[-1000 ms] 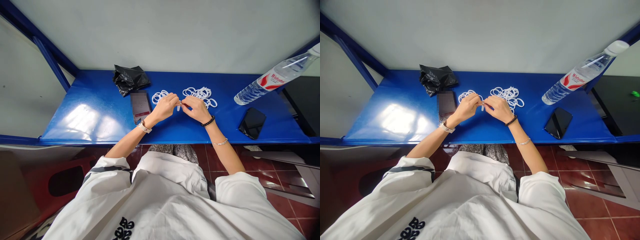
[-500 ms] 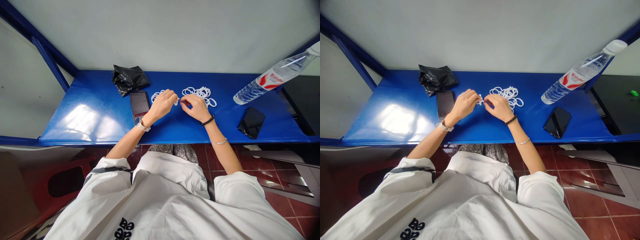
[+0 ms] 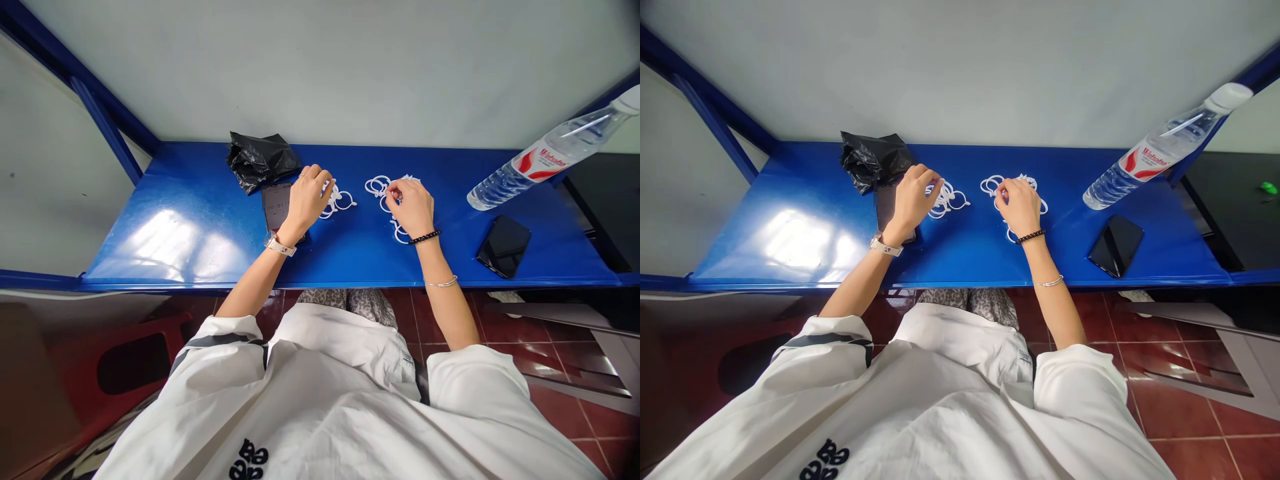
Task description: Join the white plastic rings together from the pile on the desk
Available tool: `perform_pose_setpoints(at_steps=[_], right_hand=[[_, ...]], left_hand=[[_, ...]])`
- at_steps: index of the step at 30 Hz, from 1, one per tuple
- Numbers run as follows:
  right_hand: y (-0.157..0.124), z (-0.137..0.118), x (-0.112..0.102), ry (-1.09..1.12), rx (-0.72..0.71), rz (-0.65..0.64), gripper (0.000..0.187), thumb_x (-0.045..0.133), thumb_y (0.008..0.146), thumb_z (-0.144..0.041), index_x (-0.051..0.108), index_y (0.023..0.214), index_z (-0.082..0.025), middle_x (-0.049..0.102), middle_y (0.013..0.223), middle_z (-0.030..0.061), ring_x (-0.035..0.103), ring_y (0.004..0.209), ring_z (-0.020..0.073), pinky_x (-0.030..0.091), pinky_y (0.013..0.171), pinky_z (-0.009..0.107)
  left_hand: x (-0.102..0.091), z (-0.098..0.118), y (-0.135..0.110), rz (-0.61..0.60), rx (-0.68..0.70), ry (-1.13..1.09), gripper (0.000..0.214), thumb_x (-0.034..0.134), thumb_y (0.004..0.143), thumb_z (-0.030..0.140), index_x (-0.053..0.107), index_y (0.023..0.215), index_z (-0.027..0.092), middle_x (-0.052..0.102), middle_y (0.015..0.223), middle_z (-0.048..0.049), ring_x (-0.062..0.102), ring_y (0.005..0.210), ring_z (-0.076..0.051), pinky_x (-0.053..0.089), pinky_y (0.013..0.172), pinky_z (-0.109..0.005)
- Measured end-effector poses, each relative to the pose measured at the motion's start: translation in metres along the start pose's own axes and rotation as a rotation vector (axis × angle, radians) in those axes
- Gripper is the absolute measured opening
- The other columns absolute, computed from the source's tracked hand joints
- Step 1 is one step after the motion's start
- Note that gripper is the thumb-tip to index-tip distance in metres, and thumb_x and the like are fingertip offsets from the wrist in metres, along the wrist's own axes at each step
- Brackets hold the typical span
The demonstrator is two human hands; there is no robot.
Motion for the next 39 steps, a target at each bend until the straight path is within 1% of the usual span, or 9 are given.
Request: perform_pose_setpoints(at_steps=[4, 7, 13, 18, 23, 28, 32, 35, 39], right_hand=[[0.001, -0.006, -0.006, -0.14, 0.092, -0.164, 0.014, 0.058, 0.087, -0.019, 0.06, 0.074, -0.022, 0.065, 0.072, 0.0079, 0.061, 0.084, 0.0311, 0.047, 0.072, 0.041], [0.002, -0.012, -0.01, -0.203, 0.133, -0.294, 0.01, 0.06, 0.086, -0.021, 0.063, 0.076, -0.021, 0.068, 0.076, 0.0092, 0.062, 0.09, 0.0326, 0.048, 0.077, 0.043], [0.002, -0.014, -0.009, -0.254, 0.142, -0.405, 0.008, 0.064, 0.083, -0.02, 0.065, 0.075, -0.019, 0.069, 0.077, 0.0105, 0.063, 0.094, 0.0343, 0.048, 0.081, 0.045], [0.0, -0.01, -0.004, -0.255, 0.094, -0.434, 0.013, 0.061, 0.081, -0.014, 0.066, 0.07, -0.019, 0.067, 0.071, 0.0089, 0.063, 0.089, 0.033, 0.047, 0.078, 0.044], [-0.001, -0.005, 0.0, -0.241, 0.059, -0.426, 0.011, 0.063, 0.08, -0.015, 0.066, 0.071, -0.02, 0.065, 0.069, 0.0087, 0.062, 0.085, 0.0323, 0.047, 0.074, 0.043], [-0.001, -0.007, 0.0, -0.215, 0.073, -0.378, 0.014, 0.059, 0.079, -0.012, 0.061, 0.067, -0.021, 0.065, 0.071, 0.0094, 0.062, 0.086, 0.0323, 0.048, 0.074, 0.043], [0.002, -0.01, -0.005, -0.125, 0.083, -0.228, 0.014, 0.058, 0.079, -0.013, 0.056, 0.069, -0.022, 0.066, 0.075, 0.0082, 0.062, 0.084, 0.0293, 0.048, 0.071, 0.04], [0.003, -0.011, -0.007, 0.008, 0.063, -0.088, 0.014, 0.058, 0.08, -0.015, 0.053, 0.07, -0.024, 0.063, 0.071, 0.0046, 0.06, 0.073, 0.0234, 0.046, 0.066, 0.035], [0.004, -0.014, -0.01, 0.202, 0.009, 0.011, 0.012, 0.059, 0.083, -0.019, 0.054, 0.073, -0.024, 0.06, 0.069, 0.0012, 0.054, 0.063, 0.0178, 0.046, 0.063, 0.032]], left_hand=[[-0.007, 0.008, 0.002, -0.172, -0.138, 0.153, 0.022, 0.049, 0.103, 0.026, 0.067, 0.094, 0.018, 0.067, 0.101, -0.0114, 0.061, 0.099, -0.025, 0.049, 0.077, -0.032], [-0.013, 0.013, 0.004, -0.28, -0.183, 0.225, 0.021, 0.049, 0.101, 0.024, 0.069, 0.098, 0.016, 0.067, 0.108, -0.0141, 0.061, 0.106, -0.029, 0.051, 0.08, -0.035], [-0.015, 0.012, 0.005, -0.311, -0.19, 0.259, 0.02, 0.05, 0.098, 0.019, 0.069, 0.096, 0.016, 0.066, 0.107, -0.0148, 0.062, 0.108, -0.032, 0.052, 0.081, -0.037], [-0.015, 0.012, 0.003, -0.348, -0.209, 0.3, 0.019, 0.049, 0.098, 0.017, 0.067, 0.096, 0.014, 0.065, 0.108, -0.0173, 0.062, 0.11, -0.035, 0.052, 0.081, -0.04], [-0.014, 0.009, 0.002, -0.384, -0.233, 0.32, 0.016, 0.049, 0.096, 0.014, 0.065, 0.093, 0.014, 0.065, 0.111, -0.0188, 0.061, 0.114, -0.037, 0.053, 0.082, -0.041], [-0.013, 0.007, 0.002, -0.344, -0.218, 0.29, 0.013, 0.052, 0.096, 0.017, 0.065, 0.096, 0.014, 0.066, 0.11, -0.018, 0.061, 0.113, -0.036, 0.054, 0.084, -0.041], [-0.013, 0.008, 0.003, -0.28, -0.175, 0.24, 0.016, 0.051, 0.097, 0.018, 0.066, 0.096, 0.015, 0.066, 0.106, -0.0158, 0.062, 0.108, -0.034, 0.053, 0.083, -0.04], [-0.013, 0.011, 0.004, -0.26, -0.149, 0.179, 0.016, 0.051, 0.097, 0.018, 0.067, 0.097, 0.015, 0.066, 0.106, -0.0154, 0.062, 0.106, -0.032, 0.052, 0.084, -0.04], [-0.012, 0.016, 0.005, -0.239, -0.097, 0.048, 0.016, 0.052, 0.098, 0.019, 0.067, 0.097, 0.017, 0.067, 0.104, -0.012, 0.062, 0.101, -0.027, 0.051, 0.089, -0.04]])
Point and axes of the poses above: each hand's wrist, its own y-axis towards the middle knuckle, its own x-axis out of the palm, z = x × y, the point moved 3 cm from there along y, towards the middle knuckle
